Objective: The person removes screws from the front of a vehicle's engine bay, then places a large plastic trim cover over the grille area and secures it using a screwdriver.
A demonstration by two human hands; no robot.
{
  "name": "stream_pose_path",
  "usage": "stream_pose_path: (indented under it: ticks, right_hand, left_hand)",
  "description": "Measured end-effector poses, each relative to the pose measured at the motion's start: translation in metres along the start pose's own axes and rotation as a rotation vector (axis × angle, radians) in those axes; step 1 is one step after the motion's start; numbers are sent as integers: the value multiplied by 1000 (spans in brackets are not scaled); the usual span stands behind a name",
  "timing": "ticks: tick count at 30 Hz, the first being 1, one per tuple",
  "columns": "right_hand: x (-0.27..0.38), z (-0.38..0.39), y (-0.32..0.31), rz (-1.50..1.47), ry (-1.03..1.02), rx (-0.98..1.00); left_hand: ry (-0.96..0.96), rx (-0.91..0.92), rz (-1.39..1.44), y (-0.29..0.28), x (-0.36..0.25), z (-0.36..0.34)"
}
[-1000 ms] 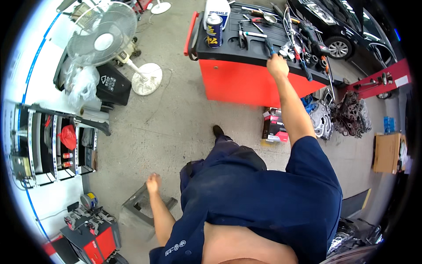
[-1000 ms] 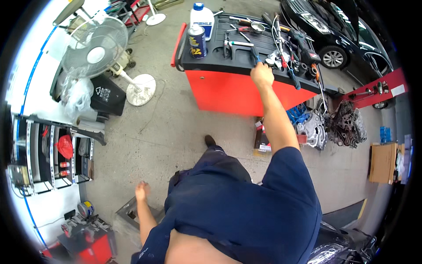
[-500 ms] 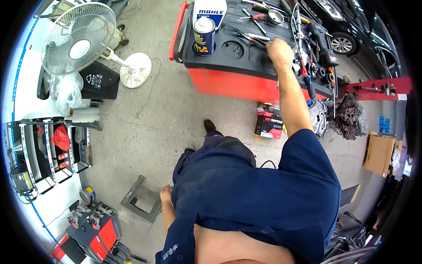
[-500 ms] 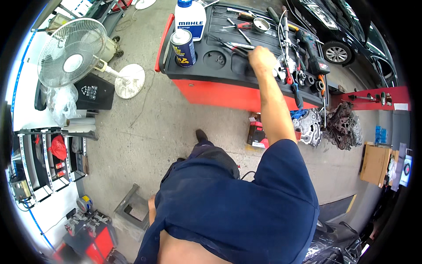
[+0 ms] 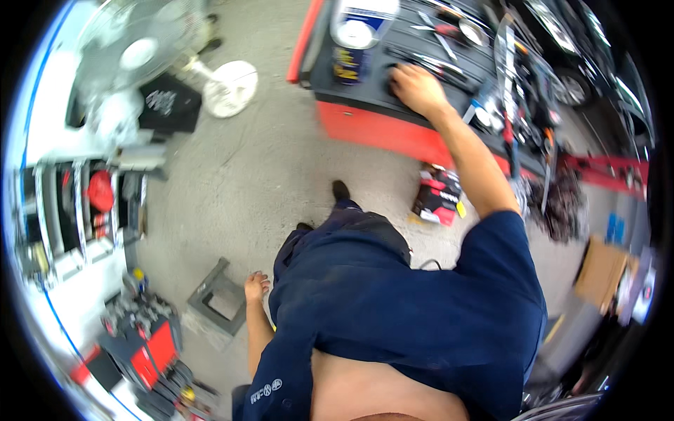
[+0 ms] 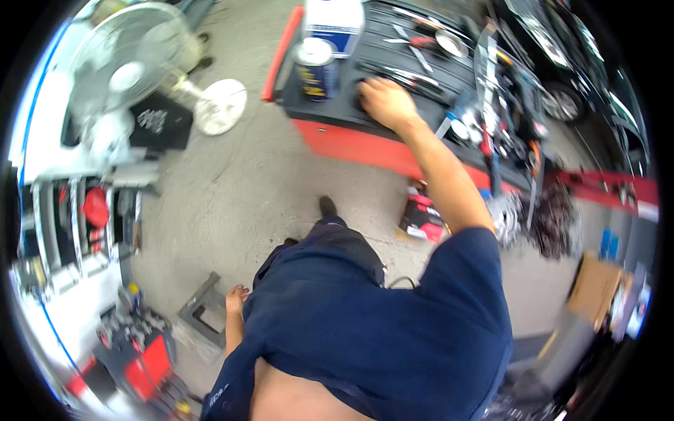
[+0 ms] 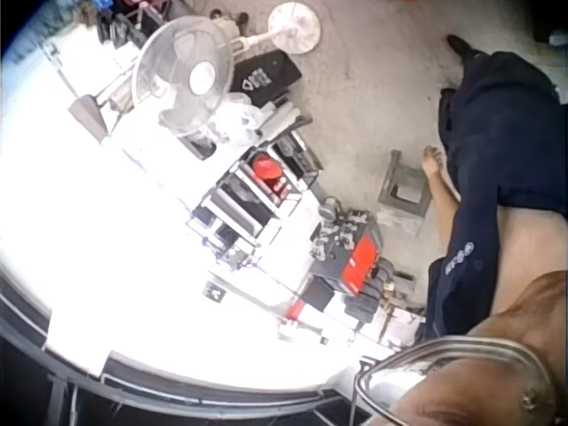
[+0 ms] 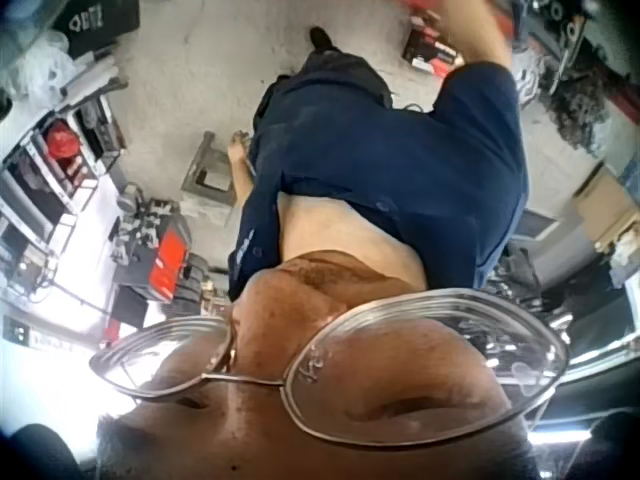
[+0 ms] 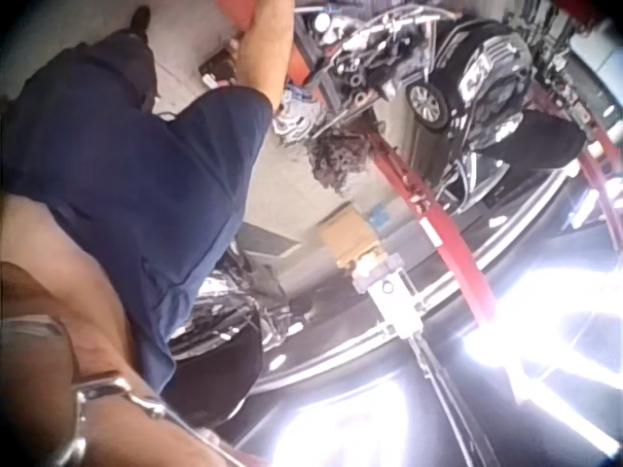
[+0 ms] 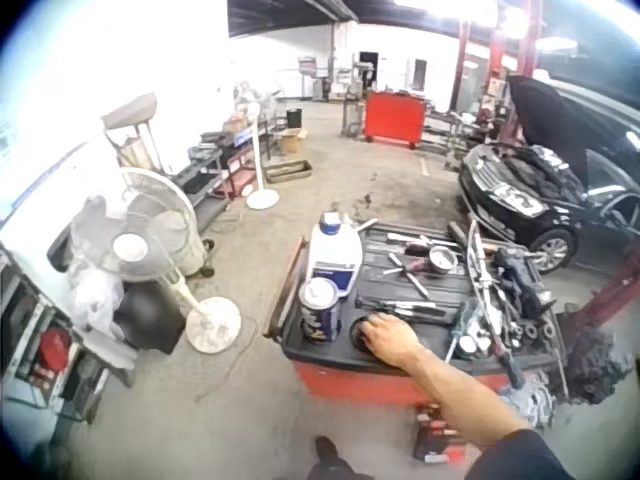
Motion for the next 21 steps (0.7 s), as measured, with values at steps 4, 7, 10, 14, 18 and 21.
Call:
stream_pose_path:
  ticks: [4, 7, 10, 14, 18, 21]
  right_hand:
    - [0, 16, -12, -63, 20, 18]
    - [-12, 9, -1, -27, -46, -11]
    - [-6, -7, -1, 57, -49, 81]
    - [-21, -1, -8, -270, 393, -249]
    - [-60, 21, -22, -1949, 941, -787]
    - [-62, 34, -23, -2352, 921, -639]
  left_hand:
    - [8, 50, -86, -7, 20, -19]
    - [53, 57, -239, 5, 3, -12]
    - [91, 33, -283, 24, -15, 6]
    - [78, 23, -291, 24, -33, 9]
    - [4, 12, -176, 11, -22, -5]
    - [61, 59, -300, -1, 6, -24]
Point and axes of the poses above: each hand's wrist, its own z-axis away from the middle knuckle, its own y-axis out of the palm, x = y × z, the point moved 2 cm from there along -z, towards the middle knuckle, and after that the axes turned 1 degree about -z, right-handed, at the moved point
